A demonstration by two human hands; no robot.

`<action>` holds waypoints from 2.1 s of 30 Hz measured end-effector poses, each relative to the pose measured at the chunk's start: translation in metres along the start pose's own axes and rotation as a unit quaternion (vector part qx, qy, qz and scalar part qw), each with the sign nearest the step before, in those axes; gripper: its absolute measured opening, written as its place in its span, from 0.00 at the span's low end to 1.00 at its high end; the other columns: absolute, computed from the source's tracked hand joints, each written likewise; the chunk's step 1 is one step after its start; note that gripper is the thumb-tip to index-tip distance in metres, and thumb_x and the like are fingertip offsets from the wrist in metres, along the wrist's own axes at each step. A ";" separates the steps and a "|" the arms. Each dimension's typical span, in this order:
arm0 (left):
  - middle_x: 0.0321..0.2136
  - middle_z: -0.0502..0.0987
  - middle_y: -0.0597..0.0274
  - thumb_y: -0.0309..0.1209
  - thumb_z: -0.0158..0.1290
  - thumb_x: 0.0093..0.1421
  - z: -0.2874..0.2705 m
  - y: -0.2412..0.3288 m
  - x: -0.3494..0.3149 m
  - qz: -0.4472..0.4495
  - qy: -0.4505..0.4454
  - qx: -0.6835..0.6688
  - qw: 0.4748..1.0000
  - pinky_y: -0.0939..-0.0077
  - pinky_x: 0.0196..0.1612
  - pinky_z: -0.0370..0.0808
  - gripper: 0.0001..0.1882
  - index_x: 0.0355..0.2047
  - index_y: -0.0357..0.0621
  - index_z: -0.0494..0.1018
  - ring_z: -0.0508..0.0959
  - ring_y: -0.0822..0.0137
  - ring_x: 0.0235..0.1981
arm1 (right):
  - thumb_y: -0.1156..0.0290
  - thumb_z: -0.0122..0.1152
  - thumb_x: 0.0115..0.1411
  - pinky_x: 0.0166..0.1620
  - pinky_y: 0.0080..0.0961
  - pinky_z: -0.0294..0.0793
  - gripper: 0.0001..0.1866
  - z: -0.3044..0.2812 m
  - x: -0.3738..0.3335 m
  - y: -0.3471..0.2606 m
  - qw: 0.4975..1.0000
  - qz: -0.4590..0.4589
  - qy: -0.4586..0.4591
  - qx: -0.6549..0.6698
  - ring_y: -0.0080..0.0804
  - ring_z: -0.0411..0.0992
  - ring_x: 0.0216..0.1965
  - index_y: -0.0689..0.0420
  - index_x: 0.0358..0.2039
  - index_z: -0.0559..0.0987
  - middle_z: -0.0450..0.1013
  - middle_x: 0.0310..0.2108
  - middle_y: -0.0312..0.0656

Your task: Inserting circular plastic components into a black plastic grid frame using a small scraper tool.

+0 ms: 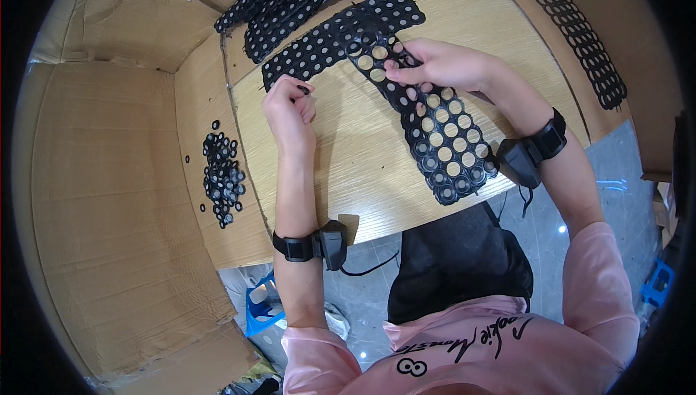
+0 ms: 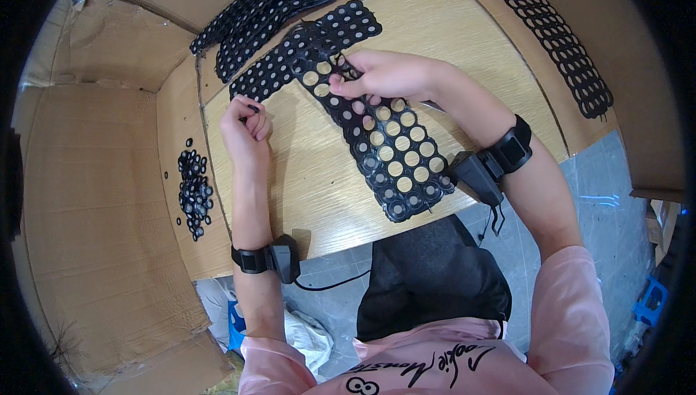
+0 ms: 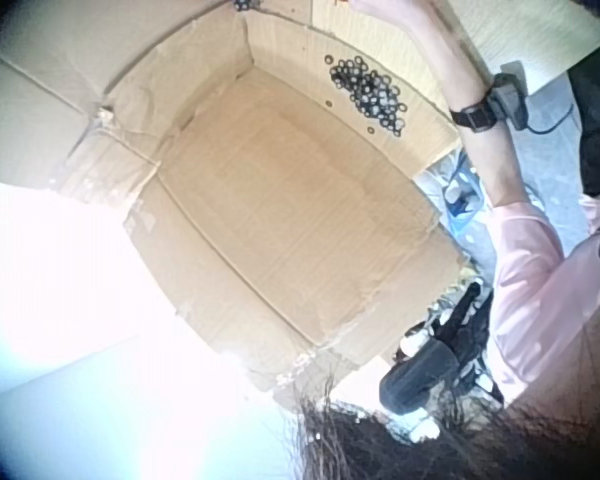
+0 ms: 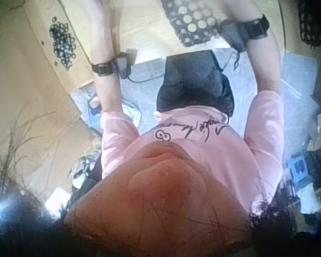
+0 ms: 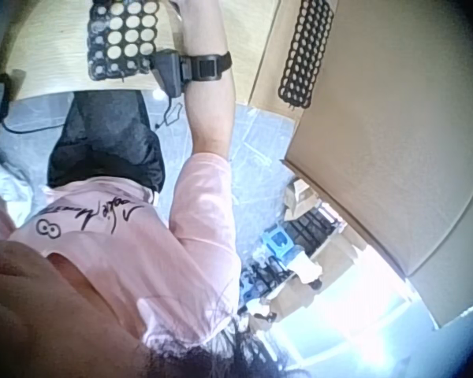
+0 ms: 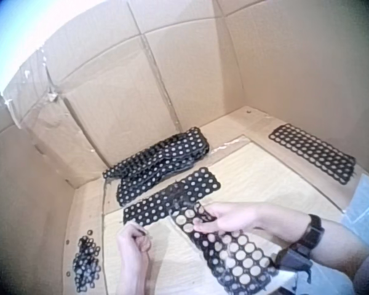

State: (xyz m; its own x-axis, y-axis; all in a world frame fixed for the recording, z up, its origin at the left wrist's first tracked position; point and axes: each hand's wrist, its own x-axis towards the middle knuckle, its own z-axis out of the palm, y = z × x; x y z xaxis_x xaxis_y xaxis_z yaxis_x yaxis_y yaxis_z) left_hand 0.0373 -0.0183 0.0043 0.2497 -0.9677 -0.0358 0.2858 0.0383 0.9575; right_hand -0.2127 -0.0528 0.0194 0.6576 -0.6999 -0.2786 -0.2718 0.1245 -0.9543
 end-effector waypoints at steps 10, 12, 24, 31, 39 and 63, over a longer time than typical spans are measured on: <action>0.15 0.60 0.71 0.37 0.40 0.68 0.024 0.002 -0.017 -0.059 -0.183 0.113 0.975 0.86 0.16 0.51 0.16 0.24 0.44 0.62 0.56 0.81 0.15 | 0.78 0.72 0.46 0.34 0.15 0.73 0.20 -0.011 0.001 0.006 0.988 0.045 -0.060 0.132 0.21 0.75 0.31 0.60 0.38 0.74 0.71 0.31 0.32; 0.15 0.61 0.71 0.36 0.41 0.68 0.033 -0.001 -0.029 -0.013 -0.202 0.168 0.965 0.85 0.18 0.53 0.14 0.27 0.43 0.65 0.57 0.81 0.17 | 0.81 0.73 0.43 0.36 0.16 0.74 0.21 -0.011 0.002 0.006 0.987 0.080 -0.031 0.138 0.23 0.76 0.31 0.61 0.38 0.74 0.72 0.31 0.34; 0.20 0.76 0.55 0.27 0.49 0.64 0.040 -0.004 -0.037 0.131 -0.253 0.395 0.873 0.77 0.23 0.64 0.08 0.41 0.38 0.68 0.68 0.73 0.17 | 0.78 0.75 0.42 0.32 0.18 0.75 0.19 -0.005 0.006 0.013 0.990 0.019 0.016 0.138 0.23 0.74 0.28 0.61 0.34 0.74 0.73 0.30 0.34; 0.18 0.76 0.50 0.28 0.52 0.62 0.042 0.003 -0.039 0.139 -0.268 0.435 0.849 0.74 0.21 0.64 0.10 0.42 0.37 0.69 0.69 0.68 0.14 | 0.76 0.73 0.45 0.32 0.18 0.74 0.17 -0.003 0.006 0.013 0.995 -0.048 -0.011 0.087 0.23 0.74 0.27 0.64 0.34 0.75 0.75 0.28 0.40; 0.18 0.76 0.48 0.29 0.53 0.61 0.041 -0.003 -0.040 0.123 -0.271 0.415 0.860 0.75 0.21 0.66 0.10 0.40 0.35 0.71 0.70 0.70 0.15 | 0.75 0.72 0.48 0.33 0.17 0.74 0.15 0.000 0.003 0.009 0.998 -0.061 -0.020 0.025 0.20 0.74 0.28 0.64 0.34 0.76 0.76 0.28 0.36; 0.14 0.57 0.75 0.33 0.41 0.68 0.021 0.001 -0.009 0.010 0.001 0.085 0.996 0.85 0.16 0.48 0.10 0.34 0.40 0.68 0.54 0.81 0.14 | 0.73 0.69 0.52 0.43 0.19 0.73 0.26 -0.007 -0.004 -0.002 0.998 -0.002 0.041 -0.040 0.20 0.71 0.38 0.64 0.50 0.69 0.72 0.40 0.32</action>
State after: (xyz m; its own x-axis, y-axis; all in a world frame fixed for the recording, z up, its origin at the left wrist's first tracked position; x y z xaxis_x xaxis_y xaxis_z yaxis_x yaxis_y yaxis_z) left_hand 0.0159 -0.0144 0.0112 0.2549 -0.9668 -0.0156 0.1197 0.0156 0.9927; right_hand -0.2196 -0.0553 0.0236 0.5997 -0.7560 -0.2623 -0.3266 0.0681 -0.9427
